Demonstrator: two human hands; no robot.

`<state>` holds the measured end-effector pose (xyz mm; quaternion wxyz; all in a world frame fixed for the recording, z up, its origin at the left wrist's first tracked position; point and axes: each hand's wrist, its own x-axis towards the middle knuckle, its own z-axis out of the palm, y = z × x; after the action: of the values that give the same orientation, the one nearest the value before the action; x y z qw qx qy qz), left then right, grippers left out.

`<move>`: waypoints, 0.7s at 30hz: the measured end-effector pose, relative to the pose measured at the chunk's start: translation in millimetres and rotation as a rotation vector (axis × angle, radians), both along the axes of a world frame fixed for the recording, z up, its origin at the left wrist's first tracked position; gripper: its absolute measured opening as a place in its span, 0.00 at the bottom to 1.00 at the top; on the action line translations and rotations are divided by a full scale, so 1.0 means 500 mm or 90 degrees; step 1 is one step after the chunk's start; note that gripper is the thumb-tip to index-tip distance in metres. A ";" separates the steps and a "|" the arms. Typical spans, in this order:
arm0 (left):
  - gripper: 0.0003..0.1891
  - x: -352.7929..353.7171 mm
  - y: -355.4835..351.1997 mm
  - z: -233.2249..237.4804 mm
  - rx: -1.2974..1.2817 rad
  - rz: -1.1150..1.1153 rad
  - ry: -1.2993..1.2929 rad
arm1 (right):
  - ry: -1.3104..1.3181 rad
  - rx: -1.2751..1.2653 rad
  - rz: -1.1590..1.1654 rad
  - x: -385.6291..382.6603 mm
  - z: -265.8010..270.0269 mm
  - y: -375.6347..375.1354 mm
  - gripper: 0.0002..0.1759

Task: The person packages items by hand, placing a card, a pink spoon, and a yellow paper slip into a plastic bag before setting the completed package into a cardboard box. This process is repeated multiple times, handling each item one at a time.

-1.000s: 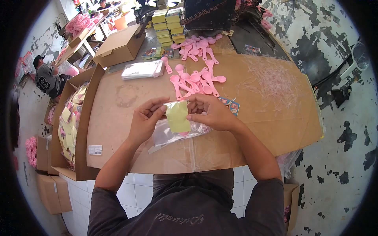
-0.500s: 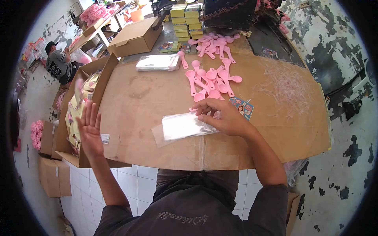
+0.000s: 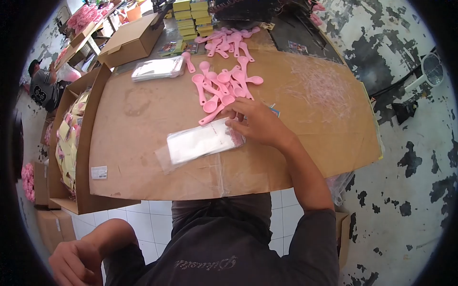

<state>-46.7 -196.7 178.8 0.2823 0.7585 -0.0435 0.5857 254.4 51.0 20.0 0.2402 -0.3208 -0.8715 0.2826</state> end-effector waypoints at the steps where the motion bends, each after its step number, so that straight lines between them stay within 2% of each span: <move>1: 0.22 0.002 0.003 -0.001 0.010 0.006 0.006 | -0.008 0.000 0.004 -0.001 0.002 -0.005 0.16; 2: 0.20 0.010 0.010 -0.002 0.033 0.012 0.003 | -0.015 0.000 0.009 -0.004 0.002 -0.010 0.16; 5: 0.15 0.005 0.033 -0.016 0.107 -0.003 -0.031 | 0.032 0.155 0.063 -0.019 -0.036 -0.014 0.15; 10: 0.11 0.039 0.014 -0.012 -0.003 0.068 -0.095 | -0.002 0.164 0.067 -0.042 -0.046 -0.029 0.12; 14: 0.13 0.053 0.020 -0.019 -0.025 0.065 -0.110 | 0.007 0.153 0.057 -0.044 -0.059 -0.032 0.09; 19: 0.15 0.021 0.025 -0.035 0.043 0.068 -0.091 | 0.023 0.107 0.057 -0.044 -0.045 -0.039 0.07; 21: 0.14 0.037 0.025 -0.034 -0.008 0.065 -0.105 | 0.038 0.117 0.059 -0.045 -0.045 -0.037 0.07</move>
<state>-28.3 -184.4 161.8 0.2527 0.7070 -0.0243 0.6601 231.9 32.4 -2.6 0.2813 -0.2482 -0.9000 0.2219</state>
